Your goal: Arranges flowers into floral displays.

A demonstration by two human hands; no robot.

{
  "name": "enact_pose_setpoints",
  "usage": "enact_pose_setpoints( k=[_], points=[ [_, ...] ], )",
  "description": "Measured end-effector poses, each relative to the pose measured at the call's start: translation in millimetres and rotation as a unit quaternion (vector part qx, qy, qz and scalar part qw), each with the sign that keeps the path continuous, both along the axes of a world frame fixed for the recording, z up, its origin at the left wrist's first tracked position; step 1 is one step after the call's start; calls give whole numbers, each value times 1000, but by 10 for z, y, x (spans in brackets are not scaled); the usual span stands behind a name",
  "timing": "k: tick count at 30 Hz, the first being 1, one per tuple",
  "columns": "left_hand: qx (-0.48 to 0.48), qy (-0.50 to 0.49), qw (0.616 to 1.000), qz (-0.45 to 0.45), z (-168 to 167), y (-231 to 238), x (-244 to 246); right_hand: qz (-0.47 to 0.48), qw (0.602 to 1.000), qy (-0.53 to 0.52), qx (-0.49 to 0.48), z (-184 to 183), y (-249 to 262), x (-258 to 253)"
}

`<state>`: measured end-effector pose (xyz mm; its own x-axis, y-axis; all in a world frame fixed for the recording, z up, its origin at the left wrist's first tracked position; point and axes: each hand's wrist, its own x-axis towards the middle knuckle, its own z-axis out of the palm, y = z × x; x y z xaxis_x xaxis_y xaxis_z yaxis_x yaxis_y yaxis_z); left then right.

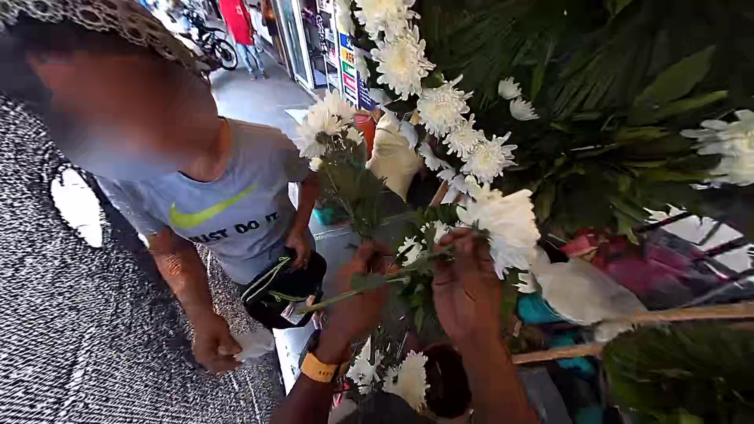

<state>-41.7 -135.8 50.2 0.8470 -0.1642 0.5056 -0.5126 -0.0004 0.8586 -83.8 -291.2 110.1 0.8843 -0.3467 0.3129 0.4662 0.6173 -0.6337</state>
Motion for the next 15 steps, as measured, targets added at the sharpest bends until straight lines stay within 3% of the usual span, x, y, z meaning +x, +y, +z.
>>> enact_pose_setpoints(
  k=[3,7,15],
  points=[
    [-24,10,997,-68,77,-55,-56,66,996,64,18,-126,70,92],
    [-40,0,996,-82,59,-117,-49,111,988,106,-3,-161,76,127],
    [-13,71,996,-60,-68,-101,-82,62,988,134,-40,-80,76,208]
  ],
)
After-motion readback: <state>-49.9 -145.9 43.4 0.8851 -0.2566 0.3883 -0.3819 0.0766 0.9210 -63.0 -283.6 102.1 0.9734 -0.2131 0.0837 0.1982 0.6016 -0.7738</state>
